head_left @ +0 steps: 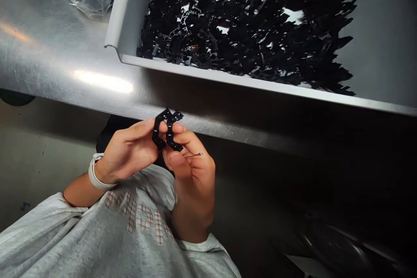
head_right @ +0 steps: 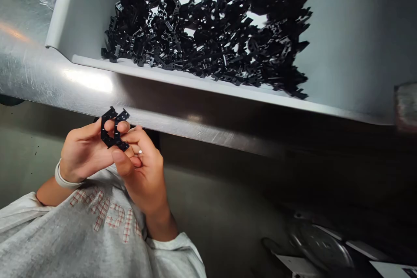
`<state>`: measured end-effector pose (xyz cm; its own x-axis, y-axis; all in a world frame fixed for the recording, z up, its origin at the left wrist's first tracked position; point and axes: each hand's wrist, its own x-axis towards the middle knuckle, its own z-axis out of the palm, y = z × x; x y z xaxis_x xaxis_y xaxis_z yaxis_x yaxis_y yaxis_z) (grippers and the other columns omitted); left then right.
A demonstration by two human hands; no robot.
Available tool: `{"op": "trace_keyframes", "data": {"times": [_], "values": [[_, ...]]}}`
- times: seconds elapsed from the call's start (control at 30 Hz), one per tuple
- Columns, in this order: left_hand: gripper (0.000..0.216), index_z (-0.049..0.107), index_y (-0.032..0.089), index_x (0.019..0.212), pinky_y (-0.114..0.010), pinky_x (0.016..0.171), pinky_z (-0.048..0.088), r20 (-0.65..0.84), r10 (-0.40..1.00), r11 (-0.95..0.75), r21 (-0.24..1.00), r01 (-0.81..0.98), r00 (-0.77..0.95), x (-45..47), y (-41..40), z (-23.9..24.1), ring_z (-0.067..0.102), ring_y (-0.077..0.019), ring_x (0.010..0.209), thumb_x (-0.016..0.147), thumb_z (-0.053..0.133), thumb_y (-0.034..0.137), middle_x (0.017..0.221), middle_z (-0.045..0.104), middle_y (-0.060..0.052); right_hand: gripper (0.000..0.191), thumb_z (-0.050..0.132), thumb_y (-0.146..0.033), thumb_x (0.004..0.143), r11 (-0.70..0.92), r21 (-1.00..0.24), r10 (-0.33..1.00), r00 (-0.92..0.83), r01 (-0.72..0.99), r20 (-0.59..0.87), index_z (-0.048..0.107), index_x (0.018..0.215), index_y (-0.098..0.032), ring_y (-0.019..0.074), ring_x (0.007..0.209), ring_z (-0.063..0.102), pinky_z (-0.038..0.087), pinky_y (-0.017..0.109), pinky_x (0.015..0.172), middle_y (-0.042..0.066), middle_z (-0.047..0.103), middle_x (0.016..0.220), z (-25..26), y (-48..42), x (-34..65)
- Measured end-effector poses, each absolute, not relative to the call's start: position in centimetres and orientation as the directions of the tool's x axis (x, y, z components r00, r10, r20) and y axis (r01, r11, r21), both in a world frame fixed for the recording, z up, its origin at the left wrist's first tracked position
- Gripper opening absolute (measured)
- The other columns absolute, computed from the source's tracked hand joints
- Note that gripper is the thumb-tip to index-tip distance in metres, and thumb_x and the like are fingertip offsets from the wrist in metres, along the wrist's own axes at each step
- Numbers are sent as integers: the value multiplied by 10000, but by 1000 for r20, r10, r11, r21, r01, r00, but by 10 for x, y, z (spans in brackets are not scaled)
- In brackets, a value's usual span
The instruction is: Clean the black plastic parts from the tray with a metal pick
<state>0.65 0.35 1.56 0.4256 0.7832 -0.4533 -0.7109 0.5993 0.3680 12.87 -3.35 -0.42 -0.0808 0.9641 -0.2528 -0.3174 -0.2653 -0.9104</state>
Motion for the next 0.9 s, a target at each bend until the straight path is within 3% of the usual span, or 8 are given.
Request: {"op": "trace_keyframes", "data": {"times": [0.13,0.37,0.43,0.53,0.63,0.7,0.9], "values": [[152,788,193,694,-364,988,579,-439,785,602,373,-706,437,6,2,17,719,-174,821,828,734,240,804,766,21,349,672,-581,882,-234,-937,972,-46,-260,-230,640,840,-236,67,509,317,276,235,466,-35,524,740,-6,-35,129],[165,784,214,701,-415,1021,553,-428,795,597,422,-682,431,3,-1,18,704,-192,821,836,720,282,791,734,9,262,693,-499,891,-144,-975,990,-13,-169,-144,663,837,-245,81,488,306,427,244,565,-92,319,554,-5,-35,133],[165,777,217,694,-404,997,554,-416,805,587,449,-674,424,2,-1,18,701,-206,851,827,733,304,773,716,4,244,697,-469,889,-114,-981,993,22,-159,-119,672,824,-236,81,485,311,400,229,523,-92,311,545,-2,-32,135],[154,776,207,703,-319,904,553,-388,821,568,490,-662,418,0,-1,19,676,-178,834,812,763,316,767,692,4,171,693,-382,887,-78,-978,989,109,-191,-100,680,819,-226,72,485,311,321,194,449,-83,397,550,4,-26,137],[170,777,188,733,-271,820,519,-360,813,583,504,-637,458,-1,-1,19,628,-145,774,823,760,332,758,668,-3,68,688,-293,864,-74,-974,984,142,-216,-107,684,837,-231,64,486,399,367,176,457,-70,530,580,11,-18,138],[191,768,176,733,-261,792,491,-356,799,600,512,-614,484,-2,-2,19,601,-143,761,825,756,342,737,650,-12,14,692,-240,824,-90,-974,985,129,-210,-119,680,830,-234,68,482,483,406,169,463,-83,522,537,15,-12,138],[247,744,159,719,-277,752,435,-359,792,604,577,-549,494,-3,-1,17,545,-156,730,818,756,385,684,603,-20,88,699,-175,757,-147,-975,987,46,-165,-157,643,706,-219,75,436,564,435,162,425,-72,578,491,24,-2,145]]}}
